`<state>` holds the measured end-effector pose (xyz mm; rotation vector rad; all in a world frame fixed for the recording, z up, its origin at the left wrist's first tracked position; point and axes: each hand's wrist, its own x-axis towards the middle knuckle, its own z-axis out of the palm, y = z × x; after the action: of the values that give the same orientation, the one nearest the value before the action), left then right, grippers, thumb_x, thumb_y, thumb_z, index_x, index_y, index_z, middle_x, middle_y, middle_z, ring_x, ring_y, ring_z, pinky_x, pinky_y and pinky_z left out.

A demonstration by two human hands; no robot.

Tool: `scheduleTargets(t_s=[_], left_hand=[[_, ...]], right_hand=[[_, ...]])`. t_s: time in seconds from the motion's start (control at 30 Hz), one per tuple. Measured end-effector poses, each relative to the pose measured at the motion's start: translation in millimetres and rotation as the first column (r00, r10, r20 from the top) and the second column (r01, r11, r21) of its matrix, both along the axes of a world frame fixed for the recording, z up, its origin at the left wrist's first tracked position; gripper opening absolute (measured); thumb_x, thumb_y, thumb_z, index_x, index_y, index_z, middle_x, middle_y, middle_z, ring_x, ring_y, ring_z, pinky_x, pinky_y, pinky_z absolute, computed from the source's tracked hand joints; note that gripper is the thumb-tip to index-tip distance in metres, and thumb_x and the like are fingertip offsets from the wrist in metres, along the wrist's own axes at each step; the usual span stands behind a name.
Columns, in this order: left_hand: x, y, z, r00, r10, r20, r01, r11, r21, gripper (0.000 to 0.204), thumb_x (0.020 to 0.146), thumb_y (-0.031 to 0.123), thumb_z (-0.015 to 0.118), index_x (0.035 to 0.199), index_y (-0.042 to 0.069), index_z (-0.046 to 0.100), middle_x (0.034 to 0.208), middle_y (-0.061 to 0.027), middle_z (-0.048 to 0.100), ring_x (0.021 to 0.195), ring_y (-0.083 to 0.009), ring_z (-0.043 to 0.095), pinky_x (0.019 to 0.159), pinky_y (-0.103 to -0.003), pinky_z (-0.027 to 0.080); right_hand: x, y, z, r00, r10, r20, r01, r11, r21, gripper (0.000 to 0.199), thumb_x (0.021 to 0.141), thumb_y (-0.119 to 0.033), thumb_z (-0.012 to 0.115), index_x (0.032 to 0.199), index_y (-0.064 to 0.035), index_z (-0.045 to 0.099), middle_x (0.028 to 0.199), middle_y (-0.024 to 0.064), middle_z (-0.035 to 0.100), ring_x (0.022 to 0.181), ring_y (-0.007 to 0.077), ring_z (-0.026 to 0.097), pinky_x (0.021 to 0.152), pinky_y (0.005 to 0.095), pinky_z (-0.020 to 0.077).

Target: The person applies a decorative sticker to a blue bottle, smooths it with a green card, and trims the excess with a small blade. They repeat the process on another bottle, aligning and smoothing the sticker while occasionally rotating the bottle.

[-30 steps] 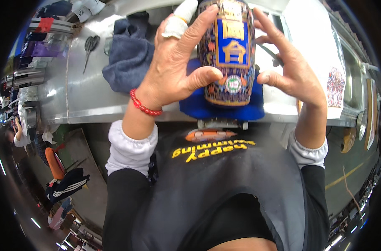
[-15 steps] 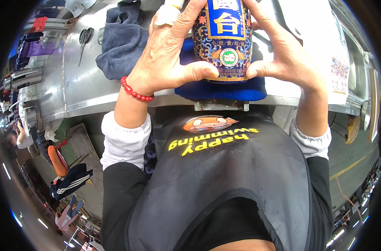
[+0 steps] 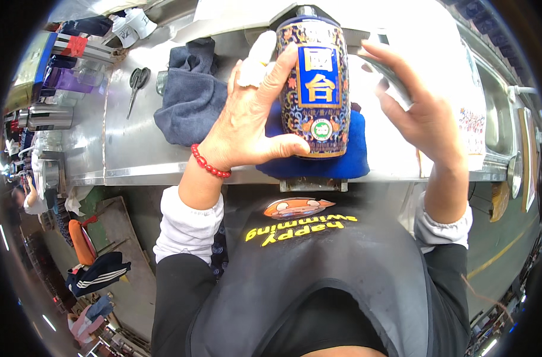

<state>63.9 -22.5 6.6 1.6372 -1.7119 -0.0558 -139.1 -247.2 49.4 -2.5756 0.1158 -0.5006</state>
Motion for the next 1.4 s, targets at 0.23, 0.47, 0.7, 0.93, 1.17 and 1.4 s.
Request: scheduleTargets(t_s=[0.23,0.47,0.7,0.93,1.17,1.4], left_hand=[[-1,3,0,0.997,0.049,-0.055,-0.044,0.995,0.09,0.132,0.072,0.076,0.075,0.163,0.001,0.017,0.162,-0.0336,0.024,0.151,-0.048,0.023,0.121,-0.06,0.011],[-13,14,-3,0.994,0.087,-0.062,-0.081,0.992,0.101,0.138,0.073,0.078,0.072,0.163,-0.003,0.007,0.163,-0.0348,0.02,0.152,-0.0486,0.02,0.122,-0.058,0.011],[-48,26,-16,0.967,0.253,0.014,-0.254,0.964,0.082,0.134,0.075,0.083,0.065,0.161,-0.005,0.014,0.155,-0.0306,0.034,0.146,-0.0471,0.029,0.119,-0.064,0.008],[-41,26,-7,0.968,0.16,0.194,-0.158,0.987,-0.021,0.1,0.085,0.087,0.044,0.155,0.015,0.047,0.152,-0.0192,0.049,0.148,-0.0443,0.025,0.122,-0.061,0.0],[23,-25,22,0.942,0.135,0.307,-0.112,0.99,-0.089,0.078,0.097,0.078,0.028,0.146,0.026,0.059,0.13,-0.0011,0.07,0.143,-0.0303,0.036,0.121,-0.06,0.003],[-2,-23,43,0.882,-0.038,0.47,0.047,0.999,-0.007,0.061,0.092,0.072,0.044,0.132,0.034,0.07,0.12,0.0067,0.073,0.137,-0.0244,0.044,0.124,-0.061,0.0]], right_hand=[[94,1,58,0.995,0.029,-0.092,-0.029,1.0,0.003,0.022,0.088,-0.015,0.073,0.103,-0.0033,0.062,0.091,0.0133,0.067,0.085,0.0344,0.068,0.076,0.0401,0.0535],[59,22,61,0.824,0.566,-0.022,-0.566,0.82,-0.088,0.018,0.083,-0.014,0.076,0.099,-0.0097,0.07,0.089,0.0047,0.066,0.082,0.0215,0.067,0.076,0.0366,0.0515],[43,21,37,0.845,0.368,0.388,-0.204,0.893,-0.402,0.033,0.07,-0.01,0.081,0.102,-0.0136,0.071,0.082,0.0016,0.063,0.081,0.018,0.066,0.072,0.0323,0.0505],[20,5,-16,0.978,-0.135,0.159,-0.007,0.74,0.673,0.02,0.096,-0.018,0.074,0.111,-0.0059,0.068,0.09,-0.0004,0.072,0.08,0.0056,0.065,0.069,0.0217,0.0527],[4,16,-38,0.937,-0.254,0.24,-0.058,0.564,0.824,0.019,0.097,-0.014,0.074,0.111,-0.0029,0.067,0.089,0.0045,0.073,0.073,0.0086,0.069,0.055,0.0211,0.0533],[-6,12,-40,0.901,-0.376,0.216,0.002,0.502,0.865,0.021,0.096,-0.012,0.074,0.113,-0.0016,0.069,0.087,0.0023,0.073,0.071,0.005,0.066,0.058,0.0182,0.051]])
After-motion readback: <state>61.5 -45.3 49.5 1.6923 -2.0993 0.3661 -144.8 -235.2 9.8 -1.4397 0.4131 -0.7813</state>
